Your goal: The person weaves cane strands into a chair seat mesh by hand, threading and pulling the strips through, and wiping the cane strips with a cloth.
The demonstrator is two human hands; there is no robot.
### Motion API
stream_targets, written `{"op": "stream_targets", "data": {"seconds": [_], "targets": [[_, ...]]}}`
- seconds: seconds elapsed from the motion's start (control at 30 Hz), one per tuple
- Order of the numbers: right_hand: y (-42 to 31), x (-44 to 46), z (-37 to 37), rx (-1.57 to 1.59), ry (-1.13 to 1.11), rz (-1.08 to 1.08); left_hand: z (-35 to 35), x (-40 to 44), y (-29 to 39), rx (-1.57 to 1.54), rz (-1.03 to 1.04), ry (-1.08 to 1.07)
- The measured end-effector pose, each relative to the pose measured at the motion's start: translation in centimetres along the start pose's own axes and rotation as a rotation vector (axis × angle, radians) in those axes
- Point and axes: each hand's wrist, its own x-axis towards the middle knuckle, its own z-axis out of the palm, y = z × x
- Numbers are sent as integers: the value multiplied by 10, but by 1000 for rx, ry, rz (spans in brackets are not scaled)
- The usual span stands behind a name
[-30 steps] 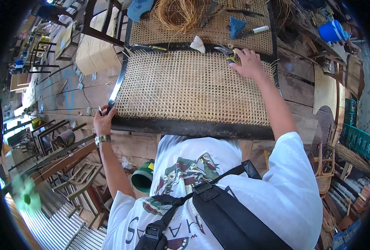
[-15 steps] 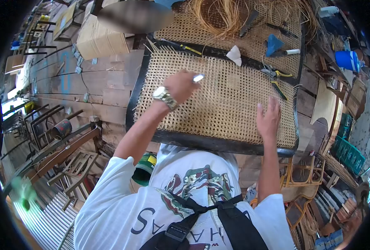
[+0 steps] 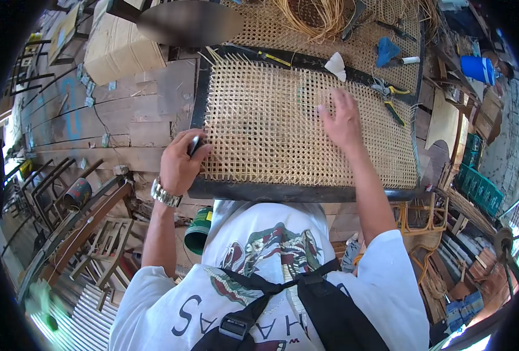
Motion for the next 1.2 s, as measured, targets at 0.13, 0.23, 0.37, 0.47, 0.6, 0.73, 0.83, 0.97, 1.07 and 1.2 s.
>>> {"op": "stream_targets", "data": {"seconds": [0.13, 0.23, 0.37, 0.47, 0.6, 0.73, 0.83, 0.97, 1.07, 1.2], "targets": [[66, -8, -11, -170, 57, 211, 3, -7, -9, -60, -2, 202], [148, -30, -15, -165, 125, 233, 0, 21, -4, -129, -135, 159], [196, -44, -16, -162, 219, 378, 14, 97, -36, 286, -125, 143], [213, -51, -18, -236, 266, 430, 8, 132, -43, 231, -244, -115], [233, -40, -20, -227, 306, 441, 7, 117, -19, 532, -143, 84], [217, -37, -24, -284, 461, 171, 45, 53, 35, 484, -131, 155], [163, -23, -21, -40, 435, -52, 67, 4, 62, 455, -159, 222], [91, 9, -13, 196, 273, -389, 94, -7, 48, 554, 51, 567], [62, 49, -7, 117, 387, -586, 96, -3, 52, 519, -62, 608], [49, 89, -4, 79, 115, -733, 97, -7, 53, 440, -142, 587]]}}
